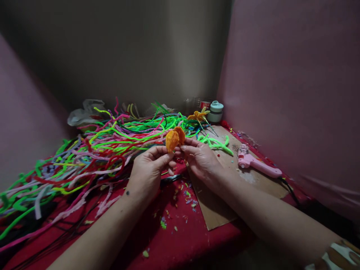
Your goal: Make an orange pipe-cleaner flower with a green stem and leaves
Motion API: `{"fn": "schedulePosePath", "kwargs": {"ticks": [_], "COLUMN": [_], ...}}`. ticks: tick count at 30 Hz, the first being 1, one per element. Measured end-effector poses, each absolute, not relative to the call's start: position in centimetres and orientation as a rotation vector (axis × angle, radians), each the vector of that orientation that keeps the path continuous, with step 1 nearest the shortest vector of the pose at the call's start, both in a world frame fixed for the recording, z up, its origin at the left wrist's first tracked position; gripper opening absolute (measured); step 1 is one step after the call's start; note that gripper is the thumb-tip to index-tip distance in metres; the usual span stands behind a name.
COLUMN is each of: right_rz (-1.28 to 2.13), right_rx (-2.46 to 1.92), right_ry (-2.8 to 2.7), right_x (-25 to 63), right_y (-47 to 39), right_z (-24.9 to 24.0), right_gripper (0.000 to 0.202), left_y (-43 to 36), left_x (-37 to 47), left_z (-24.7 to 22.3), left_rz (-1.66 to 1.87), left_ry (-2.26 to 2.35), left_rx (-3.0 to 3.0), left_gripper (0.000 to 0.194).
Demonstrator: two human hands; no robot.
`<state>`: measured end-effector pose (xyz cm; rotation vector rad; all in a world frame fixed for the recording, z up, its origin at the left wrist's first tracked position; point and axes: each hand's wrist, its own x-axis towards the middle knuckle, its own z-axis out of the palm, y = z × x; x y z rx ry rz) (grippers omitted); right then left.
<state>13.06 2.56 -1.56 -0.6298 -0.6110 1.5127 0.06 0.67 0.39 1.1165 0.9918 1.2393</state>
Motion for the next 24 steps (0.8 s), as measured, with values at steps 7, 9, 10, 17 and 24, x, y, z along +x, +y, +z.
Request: {"fn": "schedulePosePath", "kwargs": {"ticks": [7,9,10,17,24], "right_rz": [1.415,1.413,1.419,1.406,1.418], "right_rx": [-0.564,-0.563,-0.563,-0.519,-0.552], "right_ry": [-0.635,-0.660,-0.674,-0.702,-0.825], "right_x": [11.9,11.6,11.5,11.1,11.2], "right_y": [2.0,2.0,1.9,2.1,1.7], "right_z": [-1.7,-1.7,-1.7,-2.4,-2.4], "right_gripper": [0.030,0.029,0.029,0.034,0.035], "left_y": [0.7,0.7,0.7,0.8,0.7], "left_x": [0.3,0.3,0.3,0.2,0.3], "left_z": [0.4,0.4,0.4,-0.1,0.2], "left_rz": [1.260,1.241,1.234,1.201,1.187], "left_ry": [0.989,0.993,0.996,0.981,1.026], "left_rx": [1.084,1.082,1.083,1.073,1.117], "left_gripper": [0.025,0.024,0.024,0.024,0.026]}}
